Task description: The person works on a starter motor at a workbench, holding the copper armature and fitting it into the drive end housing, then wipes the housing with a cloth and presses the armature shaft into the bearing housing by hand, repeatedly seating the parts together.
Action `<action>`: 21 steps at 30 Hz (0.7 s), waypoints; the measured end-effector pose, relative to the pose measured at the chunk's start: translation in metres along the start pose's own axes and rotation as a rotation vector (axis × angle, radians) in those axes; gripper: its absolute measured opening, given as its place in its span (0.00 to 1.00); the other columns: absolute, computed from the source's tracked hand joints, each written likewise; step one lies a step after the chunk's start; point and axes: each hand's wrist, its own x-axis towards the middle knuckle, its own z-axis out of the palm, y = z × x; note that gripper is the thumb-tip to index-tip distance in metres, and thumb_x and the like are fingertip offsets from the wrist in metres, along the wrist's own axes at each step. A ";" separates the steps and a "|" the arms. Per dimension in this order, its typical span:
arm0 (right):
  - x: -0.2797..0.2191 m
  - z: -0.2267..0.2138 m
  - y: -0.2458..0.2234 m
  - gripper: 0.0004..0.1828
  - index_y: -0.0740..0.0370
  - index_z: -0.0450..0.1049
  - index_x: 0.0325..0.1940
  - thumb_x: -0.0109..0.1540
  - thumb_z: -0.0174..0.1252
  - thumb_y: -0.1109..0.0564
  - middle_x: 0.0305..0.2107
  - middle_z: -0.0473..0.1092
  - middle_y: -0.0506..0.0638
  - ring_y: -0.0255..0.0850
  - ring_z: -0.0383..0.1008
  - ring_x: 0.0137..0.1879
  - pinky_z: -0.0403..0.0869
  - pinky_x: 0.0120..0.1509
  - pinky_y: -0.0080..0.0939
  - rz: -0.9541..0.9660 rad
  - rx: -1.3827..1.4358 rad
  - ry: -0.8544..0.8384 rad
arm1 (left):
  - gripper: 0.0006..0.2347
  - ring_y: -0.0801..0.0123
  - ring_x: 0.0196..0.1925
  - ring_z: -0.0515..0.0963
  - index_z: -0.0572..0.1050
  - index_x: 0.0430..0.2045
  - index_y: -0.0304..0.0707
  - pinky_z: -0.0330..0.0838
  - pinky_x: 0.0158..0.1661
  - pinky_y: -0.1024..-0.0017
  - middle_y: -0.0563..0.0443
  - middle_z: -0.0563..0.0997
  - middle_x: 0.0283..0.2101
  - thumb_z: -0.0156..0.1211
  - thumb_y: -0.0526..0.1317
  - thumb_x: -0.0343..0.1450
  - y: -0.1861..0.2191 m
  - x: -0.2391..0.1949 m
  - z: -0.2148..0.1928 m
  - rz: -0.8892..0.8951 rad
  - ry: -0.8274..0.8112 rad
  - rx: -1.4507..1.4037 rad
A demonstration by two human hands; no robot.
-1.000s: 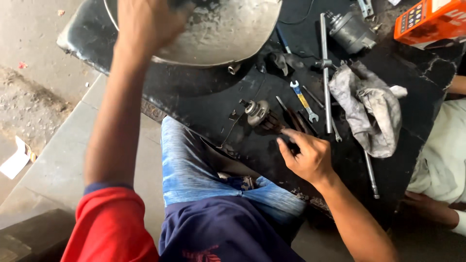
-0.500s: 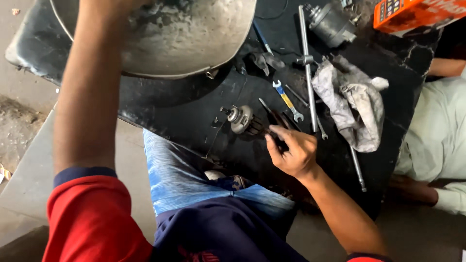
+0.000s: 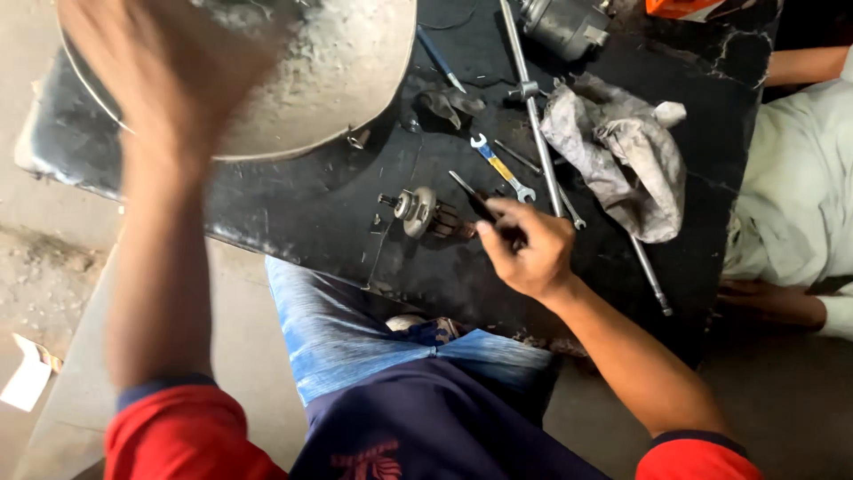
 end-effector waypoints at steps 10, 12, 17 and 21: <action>-0.003 -0.031 0.028 0.50 0.61 0.63 0.71 0.63 0.37 0.18 0.48 0.73 0.51 0.38 0.75 0.47 0.71 0.40 0.40 0.709 1.225 -0.008 | 0.49 0.52 0.53 0.81 0.58 0.68 0.40 0.78 0.52 0.61 0.47 0.81 0.54 0.85 0.43 0.52 0.193 0.039 -0.035 -0.185 -0.376 -1.414; -0.004 -0.032 0.036 0.47 0.58 0.64 0.68 0.62 0.33 0.21 0.47 0.72 0.49 0.40 0.75 0.46 0.70 0.36 0.42 0.805 1.259 0.061 | 0.49 0.49 0.51 0.80 0.58 0.68 0.38 0.77 0.50 0.60 0.48 0.82 0.52 0.84 0.42 0.50 0.204 0.044 -0.020 -0.115 -0.415 -1.451; -0.041 -0.027 0.074 0.32 0.65 0.67 0.64 0.78 0.35 0.35 0.41 0.71 0.51 0.37 0.68 0.38 0.69 0.40 0.42 0.815 1.531 0.076 | 0.40 0.47 0.55 0.80 0.71 0.57 0.32 0.74 0.55 0.57 0.41 0.82 0.51 0.85 0.52 0.54 0.210 0.045 0.013 -0.047 -0.462 -1.504; -0.021 -0.025 0.061 0.29 0.60 0.67 0.67 0.73 0.38 0.39 0.44 0.72 0.52 0.39 0.72 0.38 0.72 0.36 0.41 0.845 1.423 0.021 | 0.35 0.47 0.56 0.80 0.76 0.53 0.32 0.73 0.57 0.56 0.40 0.82 0.51 0.82 0.54 0.56 0.206 0.030 0.015 -0.065 -0.484 -1.570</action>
